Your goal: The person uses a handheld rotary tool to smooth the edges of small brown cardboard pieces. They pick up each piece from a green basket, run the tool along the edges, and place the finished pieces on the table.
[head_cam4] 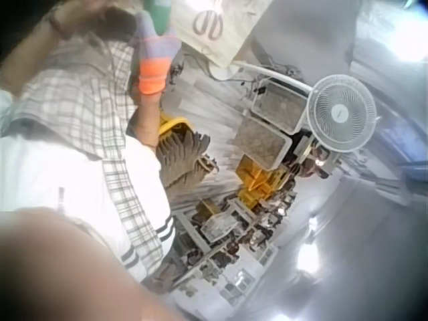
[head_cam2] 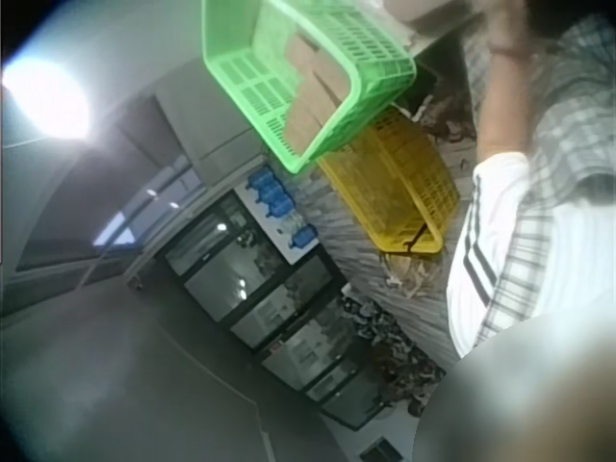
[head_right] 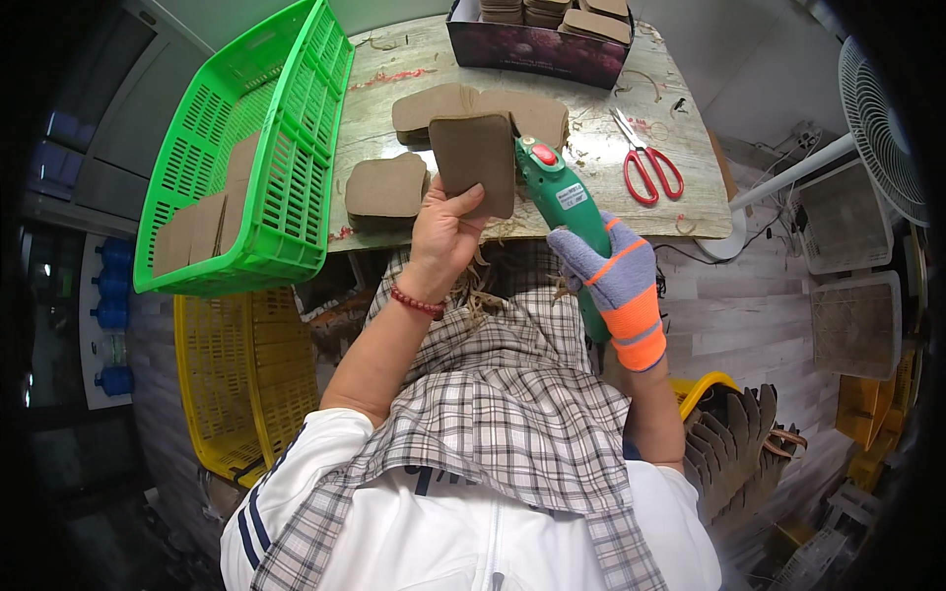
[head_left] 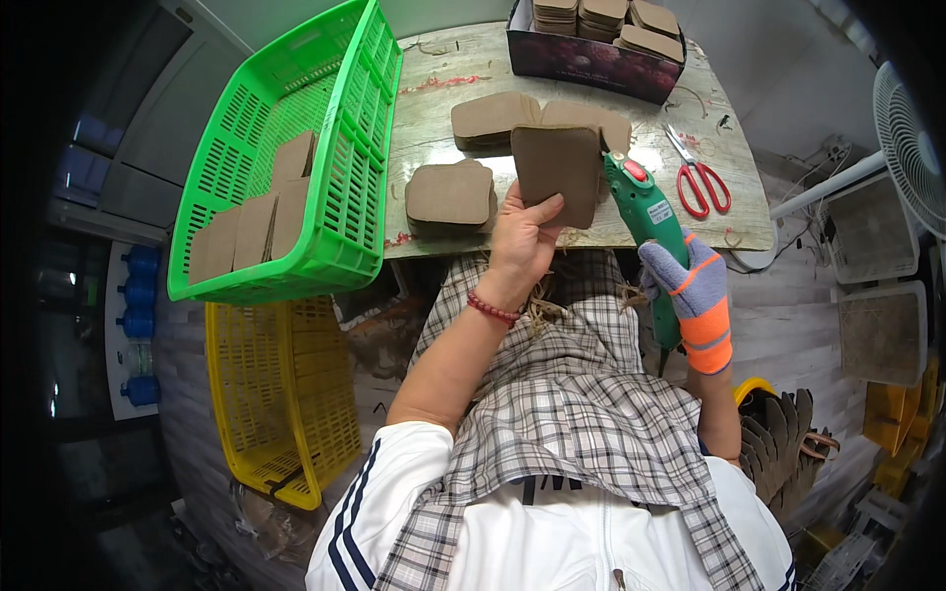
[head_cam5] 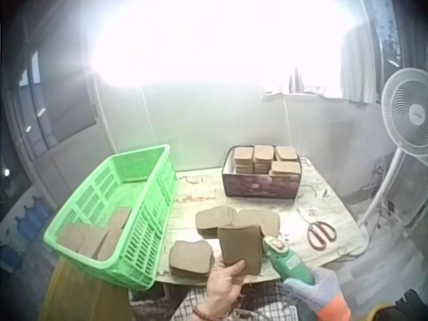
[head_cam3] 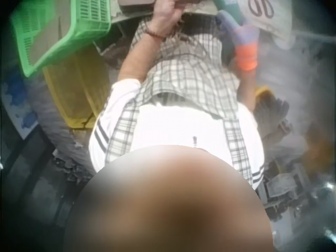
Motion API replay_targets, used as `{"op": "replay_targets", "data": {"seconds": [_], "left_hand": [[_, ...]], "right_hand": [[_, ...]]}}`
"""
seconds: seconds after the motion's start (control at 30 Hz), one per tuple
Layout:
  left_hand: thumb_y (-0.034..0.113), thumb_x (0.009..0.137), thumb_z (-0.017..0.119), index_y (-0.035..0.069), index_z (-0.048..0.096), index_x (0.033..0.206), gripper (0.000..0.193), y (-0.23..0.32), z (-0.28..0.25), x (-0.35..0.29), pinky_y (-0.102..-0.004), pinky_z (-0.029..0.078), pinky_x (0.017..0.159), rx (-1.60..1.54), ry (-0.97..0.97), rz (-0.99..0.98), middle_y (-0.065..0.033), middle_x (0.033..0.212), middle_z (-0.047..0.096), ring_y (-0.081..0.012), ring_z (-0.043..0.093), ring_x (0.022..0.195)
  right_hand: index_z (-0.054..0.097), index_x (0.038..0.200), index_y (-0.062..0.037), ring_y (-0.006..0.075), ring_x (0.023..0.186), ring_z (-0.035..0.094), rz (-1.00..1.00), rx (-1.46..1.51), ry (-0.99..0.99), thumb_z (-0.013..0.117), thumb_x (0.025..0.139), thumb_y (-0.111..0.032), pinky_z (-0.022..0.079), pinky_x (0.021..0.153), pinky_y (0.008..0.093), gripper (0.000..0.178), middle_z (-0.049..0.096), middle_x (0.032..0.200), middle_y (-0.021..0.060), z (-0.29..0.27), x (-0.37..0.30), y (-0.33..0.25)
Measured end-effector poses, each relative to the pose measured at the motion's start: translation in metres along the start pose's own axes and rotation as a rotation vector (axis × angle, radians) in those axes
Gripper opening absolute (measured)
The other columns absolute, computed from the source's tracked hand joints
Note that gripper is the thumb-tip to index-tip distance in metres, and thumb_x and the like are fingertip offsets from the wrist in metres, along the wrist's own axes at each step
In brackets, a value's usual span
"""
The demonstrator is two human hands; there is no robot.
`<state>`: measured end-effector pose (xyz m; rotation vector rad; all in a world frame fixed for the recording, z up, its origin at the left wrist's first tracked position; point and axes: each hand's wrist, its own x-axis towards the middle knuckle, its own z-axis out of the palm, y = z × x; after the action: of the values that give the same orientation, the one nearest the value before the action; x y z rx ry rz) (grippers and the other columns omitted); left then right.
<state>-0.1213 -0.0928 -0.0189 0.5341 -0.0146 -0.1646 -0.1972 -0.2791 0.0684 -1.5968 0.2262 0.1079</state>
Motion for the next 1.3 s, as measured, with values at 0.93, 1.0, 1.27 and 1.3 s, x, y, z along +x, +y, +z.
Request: {"op": "replay_targets", "data": {"seconds": [0.93, 1.0, 1.27, 1.3], "left_hand": [[-0.014, 0.070, 0.061, -0.001, 0.058, 0.101, 0.033, 0.101, -0.019, -0.001, -0.0223, 0.049, 0.076, 1.121, -0.223, -0.110, -0.0030, 0.093, 0.062, -0.0101, 0.058, 0.086], [-0.013, 0.069, 0.063, 0.001, 0.057, 0.095, 0.030, 0.110, -0.025, 0.005, -0.0212, 0.049, 0.073, 1.102, -0.200, -0.053, -0.0023, 0.091, 0.061, -0.0085, 0.058, 0.084], [-0.009, 0.072, 0.068, 0.003, 0.060, 0.092, 0.025, 0.126, -0.020, 0.009, -0.0217, 0.050, 0.070, 0.919, -0.093, 0.026, -0.0028, 0.085, 0.065, -0.0083, 0.060, 0.076], [-0.008, 0.072, 0.068, 0.003, 0.061, 0.092, 0.025, 0.126, -0.022, 0.010, -0.0219, 0.050, 0.071, 0.895, -0.098, 0.041, -0.0027, 0.086, 0.065, -0.0083, 0.060, 0.076]], "right_hand": [[0.062, 0.095, 0.0001, 0.0054, 0.052, 0.050, 0.009, -0.255, -0.201, 0.074, 0.077, -0.023, 0.040, 0.048, 0.0216, 0.032, 0.054, 0.060, -0.0013, -0.006, -0.002, 0.003], [0.062, 0.094, -0.0001, 0.0055, 0.051, 0.049, 0.009, -0.241, -0.222, 0.073, 0.077, -0.023, 0.039, 0.047, 0.0215, 0.030, 0.053, 0.059, -0.0014, -0.006, -0.001, 0.003], [0.061, 0.093, -0.0005, 0.0050, 0.049, 0.048, 0.119, -0.199, -0.303, 0.073, 0.077, -0.021, 0.039, 0.044, 0.0210, 0.029, 0.054, 0.060, -0.0012, -0.007, 0.002, 0.011], [0.061, 0.094, -0.0005, 0.0050, 0.049, 0.048, 0.120, -0.204, -0.308, 0.074, 0.077, -0.022, 0.039, 0.044, 0.0210, 0.030, 0.054, 0.060, -0.0012, -0.006, 0.002, 0.011]]}}
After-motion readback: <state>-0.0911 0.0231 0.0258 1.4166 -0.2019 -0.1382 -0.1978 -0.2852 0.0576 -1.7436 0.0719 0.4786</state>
